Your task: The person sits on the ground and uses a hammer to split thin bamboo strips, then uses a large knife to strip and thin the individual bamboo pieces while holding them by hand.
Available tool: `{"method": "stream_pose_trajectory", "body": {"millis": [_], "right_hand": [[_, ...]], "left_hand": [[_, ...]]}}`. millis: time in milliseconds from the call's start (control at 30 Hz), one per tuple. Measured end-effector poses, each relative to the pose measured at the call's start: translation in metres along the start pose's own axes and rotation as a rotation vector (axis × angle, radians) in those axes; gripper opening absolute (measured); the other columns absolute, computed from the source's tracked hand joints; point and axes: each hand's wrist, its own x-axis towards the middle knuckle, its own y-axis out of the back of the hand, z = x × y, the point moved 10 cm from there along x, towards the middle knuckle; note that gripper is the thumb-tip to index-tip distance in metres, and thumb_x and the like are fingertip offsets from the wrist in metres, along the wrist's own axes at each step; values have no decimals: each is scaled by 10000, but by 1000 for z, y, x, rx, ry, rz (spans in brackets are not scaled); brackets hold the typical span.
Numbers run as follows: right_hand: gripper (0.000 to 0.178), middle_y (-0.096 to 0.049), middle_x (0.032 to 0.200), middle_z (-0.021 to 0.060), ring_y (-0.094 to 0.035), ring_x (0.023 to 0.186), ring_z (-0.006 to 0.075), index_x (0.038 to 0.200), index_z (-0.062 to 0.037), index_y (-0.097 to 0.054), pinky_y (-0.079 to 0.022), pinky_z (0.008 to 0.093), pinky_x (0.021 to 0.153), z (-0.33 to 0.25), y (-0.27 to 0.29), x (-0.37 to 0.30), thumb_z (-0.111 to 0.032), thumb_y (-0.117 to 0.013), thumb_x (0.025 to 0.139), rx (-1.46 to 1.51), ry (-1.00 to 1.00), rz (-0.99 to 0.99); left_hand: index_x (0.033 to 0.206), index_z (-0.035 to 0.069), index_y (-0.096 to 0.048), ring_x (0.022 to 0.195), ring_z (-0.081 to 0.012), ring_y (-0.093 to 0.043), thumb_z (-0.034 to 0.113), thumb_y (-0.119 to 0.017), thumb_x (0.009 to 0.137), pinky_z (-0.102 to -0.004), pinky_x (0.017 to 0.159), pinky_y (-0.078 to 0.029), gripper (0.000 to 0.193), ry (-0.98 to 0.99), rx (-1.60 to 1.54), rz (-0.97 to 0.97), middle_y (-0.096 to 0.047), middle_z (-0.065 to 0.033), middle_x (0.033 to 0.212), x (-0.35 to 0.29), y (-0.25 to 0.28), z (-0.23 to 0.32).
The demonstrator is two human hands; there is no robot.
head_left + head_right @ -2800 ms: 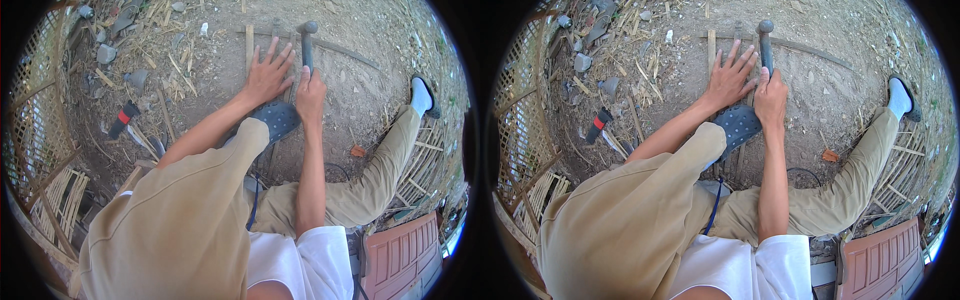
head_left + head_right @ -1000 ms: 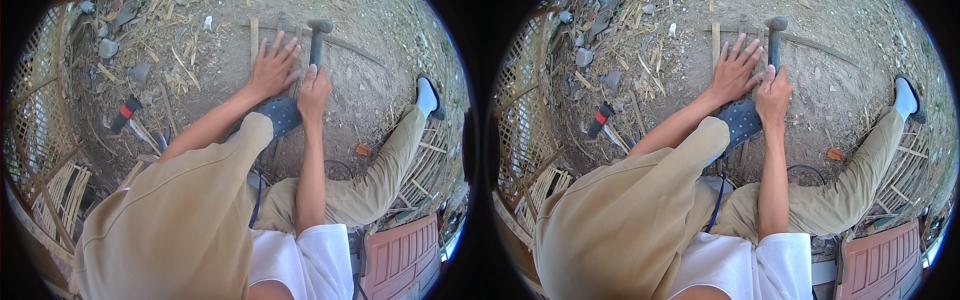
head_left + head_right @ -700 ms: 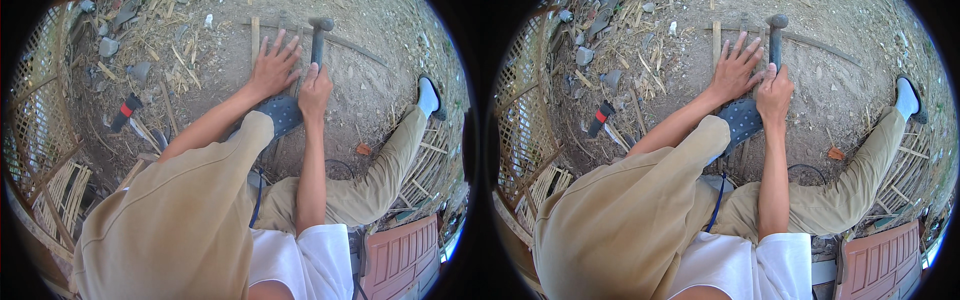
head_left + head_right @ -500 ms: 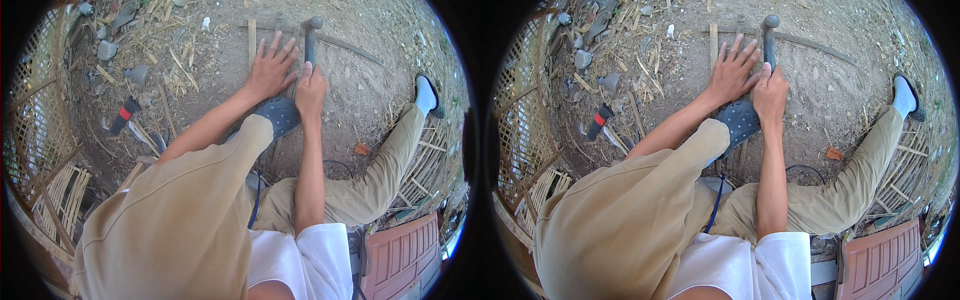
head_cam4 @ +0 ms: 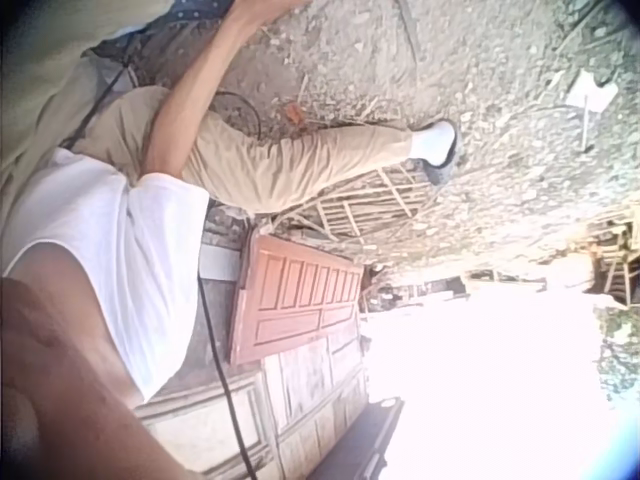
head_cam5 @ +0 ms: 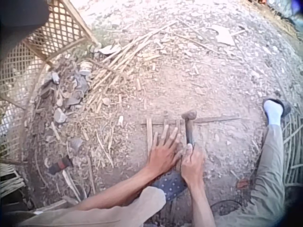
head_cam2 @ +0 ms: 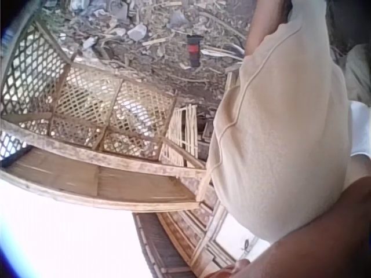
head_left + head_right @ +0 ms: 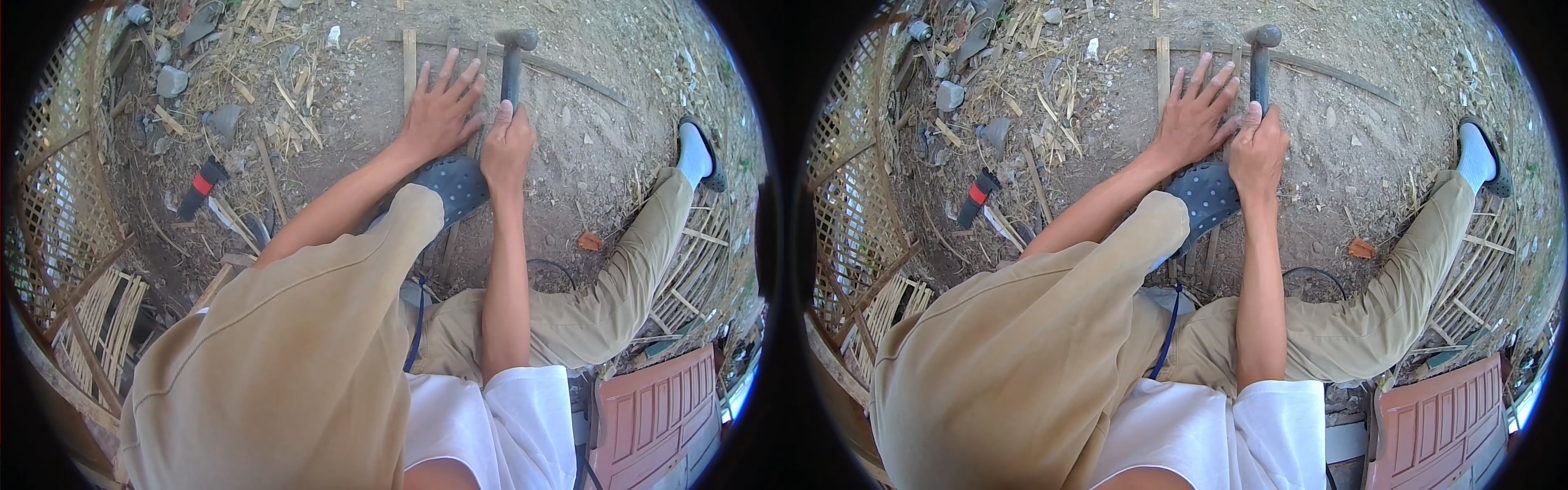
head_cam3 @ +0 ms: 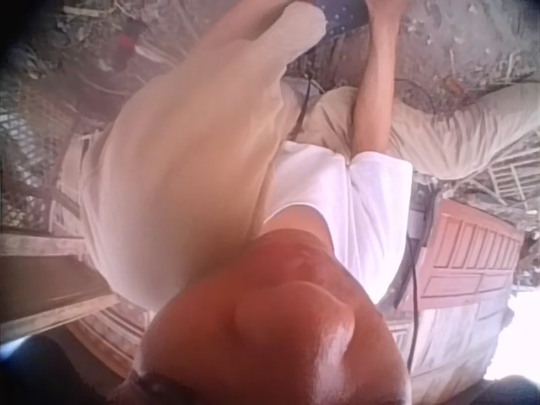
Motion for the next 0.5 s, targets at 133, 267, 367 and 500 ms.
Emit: {"method": "stream_pose_trajectory", "body": {"millis": [133, 267, 367, 500], "right_hand": [[409, -607, 705, 347, -637, 725, 562, 906, 62, -558, -431, 584, 593, 3, -2, 1, -280, -470, 1113, 17, -69, -65], [416, -610, 710, 351, -630, 726, 571, 913, 62, -558, -430, 587, 594, 7, 1, -1, -289, -466, 1115, 34, -48, -5], [420, -608, 704, 350, -627, 721, 572, 914, 63, -557, -425, 589, 589, 4, 2, 3, -293, -463, 1116, -15, -21, -33], [428, -598, 684, 344, -614, 702, 574, 910, 63, -558, -415, 586, 573, -4, 9, 4, -301, -465, 1116, 63, -88, -22]], "left_hand": [[1439, 101, -554, 1560, -389, -261, 446, -621, 989, -679, 1184, -292, 571, 11, 11, -9, -420, -116, 1609, -1, -2, -1], [1446, 104, -548, 1561, -392, -256, 443, -619, 991, -679, 1187, -283, 571, 0, 14, -9, -421, -114, 1607, 0, -3, 1], [1436, 115, -557, 1551, -403, -268, 449, -626, 972, -682, 1191, -267, 576, 12, 6, 2, -444, -132, 1583, -1, -5, -2], [1439, 106, -554, 1550, -406, -267, 442, -629, 972, -681, 1192, -264, 580, 36, -19, -11, -466, -150, 1553, -2, -5, -3]]}}
